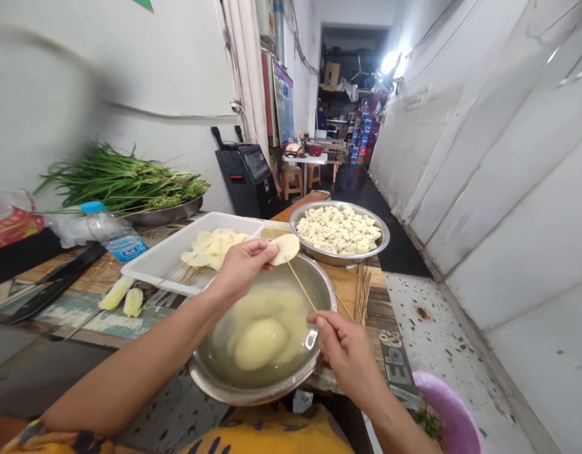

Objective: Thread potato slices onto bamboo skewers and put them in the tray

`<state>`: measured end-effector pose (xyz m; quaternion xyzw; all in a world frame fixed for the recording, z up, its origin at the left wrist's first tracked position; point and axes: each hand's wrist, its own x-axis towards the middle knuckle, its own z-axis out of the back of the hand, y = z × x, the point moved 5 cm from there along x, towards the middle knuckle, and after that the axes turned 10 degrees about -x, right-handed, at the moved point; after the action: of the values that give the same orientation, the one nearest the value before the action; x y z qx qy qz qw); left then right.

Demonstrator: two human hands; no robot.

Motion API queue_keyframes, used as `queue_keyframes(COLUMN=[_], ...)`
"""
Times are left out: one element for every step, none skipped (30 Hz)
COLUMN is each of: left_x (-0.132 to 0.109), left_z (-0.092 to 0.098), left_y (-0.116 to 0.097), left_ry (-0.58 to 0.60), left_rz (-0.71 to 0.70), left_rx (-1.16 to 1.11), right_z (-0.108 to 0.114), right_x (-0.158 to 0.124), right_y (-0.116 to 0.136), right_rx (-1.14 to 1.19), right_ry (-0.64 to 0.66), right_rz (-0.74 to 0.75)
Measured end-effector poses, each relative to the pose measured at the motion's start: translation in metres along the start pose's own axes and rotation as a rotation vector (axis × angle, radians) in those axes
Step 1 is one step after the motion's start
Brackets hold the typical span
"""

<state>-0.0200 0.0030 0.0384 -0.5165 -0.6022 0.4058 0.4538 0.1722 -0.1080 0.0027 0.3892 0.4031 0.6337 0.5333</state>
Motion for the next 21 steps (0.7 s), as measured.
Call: queue_keyframes(left_x=[-0.001, -0.004, -0.008, -0.012, -0.017, -0.022, -0.026, -0.028, -0.029, -0.029, -0.027, -0.024, -0.018, -0.011, -0.002, 0.004, 0.008, 0.009, 0.009, 0.008, 0.007], left_z=[-0.002, -0.005, -0.010, -0.016, -0.023, -0.029, -0.034, -0.037, -0.039, -0.039, -0.038, -0.036, -0.032, -0.027, -0.023, -0.019, -0.018, -0.019, -0.022, -0.026, -0.030], left_y=[-0.001, -0.002, -0.003, -0.002, -0.002, -0.001, -0.001, -0.001, -0.001, -0.001, 0.001, 0.004, 0.008, 0.014, 0.021, 0.031, 0.043, 0.057, 0.069, 0.078, 0.085], left_ry=[0.013, 0.029, 0.054, 0.100, 0.171, 0.246, 0.322, 0.399, 0.483, 0.577, 0.675, 0.775, 0.838, 0.843, 0.792, 0.737, 0.713, 0.709, 0.722, 0.723, 0.712], left_rz=[-0.026, -0.048, -0.060, -0.051, -0.025, 0.006, 0.038, 0.075, 0.117, 0.161, 0.199, 0.224, 0.214, 0.167, 0.101, 0.067, 0.071, 0.080, 0.077, 0.044, -0.001], left_rx=[0.034, 0.065, 0.095, 0.127, 0.168, 0.216, 0.266, 0.314, 0.356, 0.399, 0.452, 0.528, 0.642, 0.788, 0.945, 1.075, 1.110, 1.116, 1.102, 1.063, 1.006], right_z=[0.003, 0.004, 0.004, 0.002, 0.000, -0.001, -0.003, -0.003, -0.004, -0.004, -0.004, -0.004, -0.003, -0.003, -0.003, -0.003, -0.003, -0.004, -0.004, -0.005, -0.005], right_x=[-0.001, 0.001, 0.003, 0.007, 0.012, 0.017, 0.022, 0.026, 0.029, 0.031, 0.032, 0.032, 0.032, 0.031, 0.030, 0.030, 0.029, 0.029, 0.030, 0.030, 0.030], right_y=[0.000, -0.001, 0.000, 0.000, 0.000, 0.000, 0.000, 0.000, -0.001, -0.002, -0.003, -0.005, -0.007, -0.008, -0.009, -0.010, -0.011, -0.012, -0.012, -0.012, -0.012], right_rx=[-0.045, -0.079, -0.096, -0.097, -0.084, -0.071, -0.060, -0.050, -0.041, -0.029, -0.014, 0.002, 0.019, 0.035, 0.048, 0.061, 0.074, 0.085, 0.096, 0.105, 0.112], right_ry=[-0.024, -0.036, -0.045, -0.036, -0.031, -0.032, -0.041, -0.060, -0.079, -0.098, -0.116, -0.135, -0.153, -0.173, -0.193, -0.207, -0.214, -0.216, -0.215, -0.210, -0.206], right_rz=[0.023, 0.040, 0.052, 0.059, 0.064, 0.071, 0.079, 0.086, 0.093, 0.097, 0.098, 0.097, 0.095, 0.093, 0.090, 0.086, 0.082, 0.076, 0.071, 0.068, 0.066])
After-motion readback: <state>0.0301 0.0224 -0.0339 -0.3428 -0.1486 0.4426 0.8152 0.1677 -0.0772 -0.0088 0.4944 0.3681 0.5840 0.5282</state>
